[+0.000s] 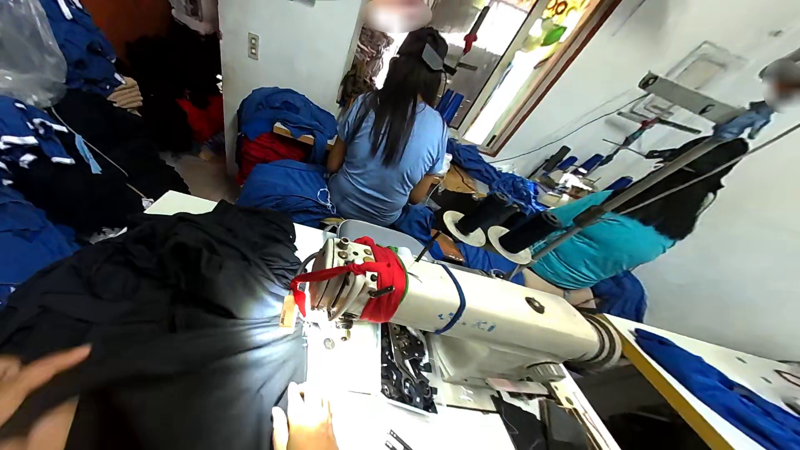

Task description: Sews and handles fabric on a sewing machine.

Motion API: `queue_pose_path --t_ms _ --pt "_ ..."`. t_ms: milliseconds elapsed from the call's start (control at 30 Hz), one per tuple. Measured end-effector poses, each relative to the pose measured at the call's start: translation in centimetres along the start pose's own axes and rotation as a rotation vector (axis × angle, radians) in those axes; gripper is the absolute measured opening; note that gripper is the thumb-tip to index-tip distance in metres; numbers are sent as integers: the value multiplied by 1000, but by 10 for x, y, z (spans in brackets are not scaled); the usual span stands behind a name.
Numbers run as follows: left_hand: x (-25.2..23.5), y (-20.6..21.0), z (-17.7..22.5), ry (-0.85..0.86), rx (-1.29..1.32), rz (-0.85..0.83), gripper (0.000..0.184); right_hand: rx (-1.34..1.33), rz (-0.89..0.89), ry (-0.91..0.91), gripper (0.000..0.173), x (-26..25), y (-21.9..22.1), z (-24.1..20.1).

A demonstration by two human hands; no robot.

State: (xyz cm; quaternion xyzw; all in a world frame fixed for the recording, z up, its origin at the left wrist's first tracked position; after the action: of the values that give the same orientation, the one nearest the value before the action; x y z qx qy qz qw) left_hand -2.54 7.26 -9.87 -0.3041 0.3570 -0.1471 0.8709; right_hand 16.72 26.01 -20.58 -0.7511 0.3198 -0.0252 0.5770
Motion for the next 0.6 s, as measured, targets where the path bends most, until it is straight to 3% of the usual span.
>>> queue_pose_path --t_ms 67,167,233,300,367,433,600 --pt "-45 21 -11 24 -157 85 31 -81 -87 61 46 -2 8 -4" --pt "-65 66 0 20 -315 -1 44 -43 -88 59 51 -3 10 -8" --pt "-38 101 40 215 -227 -29 41 21 -68 37 51 -1 6 -7" --pt "2 144 72 375 -51 -161 40 76 -57 7 50 3 4 -5" --pt "34 189 80 410 -3 -395 46 108 -44 -29 48 6 1 -3" --pt "49 216 71 392 -77 -514 51 108 -87 -36 50 8 0 0" --pt "49 210 64 395 -83 -409 49 70 -118 -36 54 14 4 3"
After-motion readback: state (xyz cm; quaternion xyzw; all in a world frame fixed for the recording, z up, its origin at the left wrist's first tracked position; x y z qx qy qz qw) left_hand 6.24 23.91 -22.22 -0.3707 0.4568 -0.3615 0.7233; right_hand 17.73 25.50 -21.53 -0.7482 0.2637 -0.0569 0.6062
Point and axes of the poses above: each hand's wrist, its own x-axis away from the middle knuckle, its own y-axis out of the palm, z = x × y, the point moved 10 cm from there along -x, towards the middle knuckle, and after that the axes turned 11 degrees about -y, right-handed, at the moved point
